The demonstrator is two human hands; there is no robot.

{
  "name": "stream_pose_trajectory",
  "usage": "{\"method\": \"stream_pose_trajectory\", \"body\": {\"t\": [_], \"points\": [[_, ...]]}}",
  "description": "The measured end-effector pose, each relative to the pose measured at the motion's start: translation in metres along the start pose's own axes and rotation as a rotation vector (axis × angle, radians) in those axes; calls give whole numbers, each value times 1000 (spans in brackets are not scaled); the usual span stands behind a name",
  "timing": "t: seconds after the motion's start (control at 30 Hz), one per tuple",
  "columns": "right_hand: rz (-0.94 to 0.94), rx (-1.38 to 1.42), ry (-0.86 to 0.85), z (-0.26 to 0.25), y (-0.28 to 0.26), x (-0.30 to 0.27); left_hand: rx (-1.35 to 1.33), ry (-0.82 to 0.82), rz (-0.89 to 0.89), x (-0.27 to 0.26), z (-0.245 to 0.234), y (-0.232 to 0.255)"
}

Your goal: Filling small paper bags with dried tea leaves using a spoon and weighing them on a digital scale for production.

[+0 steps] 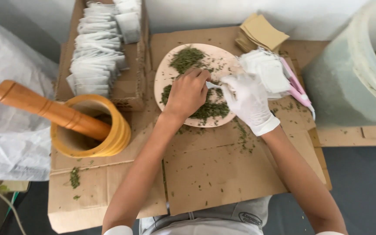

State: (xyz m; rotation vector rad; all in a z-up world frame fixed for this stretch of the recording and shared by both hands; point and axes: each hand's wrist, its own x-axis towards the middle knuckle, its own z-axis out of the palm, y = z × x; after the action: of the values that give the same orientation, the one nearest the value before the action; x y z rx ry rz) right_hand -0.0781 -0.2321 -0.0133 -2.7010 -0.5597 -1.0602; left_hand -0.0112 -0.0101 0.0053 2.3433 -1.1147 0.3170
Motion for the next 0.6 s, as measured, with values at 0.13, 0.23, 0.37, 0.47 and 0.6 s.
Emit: {"method": "stream_pose_trajectory", "body": {"t": [0.13, 0.23, 0.37, 0.47, 0.6], "points": [[58, -291, 125, -44, 41, -34, 12, -5, 72, 30, 39, 19], [124, -421, 155, -58, 75, -64, -12, -3, 155, 56, 57, 44], [159, -401, 48, -68, 91, -88, 15, -44, 242, 88, 85, 85], [200, -347, 14, -62, 99, -102, 66, -124, 239, 98, 110, 101], [188, -236, 59, -66, 102, -96, 115, -216, 181, 105, 135, 106]]}}
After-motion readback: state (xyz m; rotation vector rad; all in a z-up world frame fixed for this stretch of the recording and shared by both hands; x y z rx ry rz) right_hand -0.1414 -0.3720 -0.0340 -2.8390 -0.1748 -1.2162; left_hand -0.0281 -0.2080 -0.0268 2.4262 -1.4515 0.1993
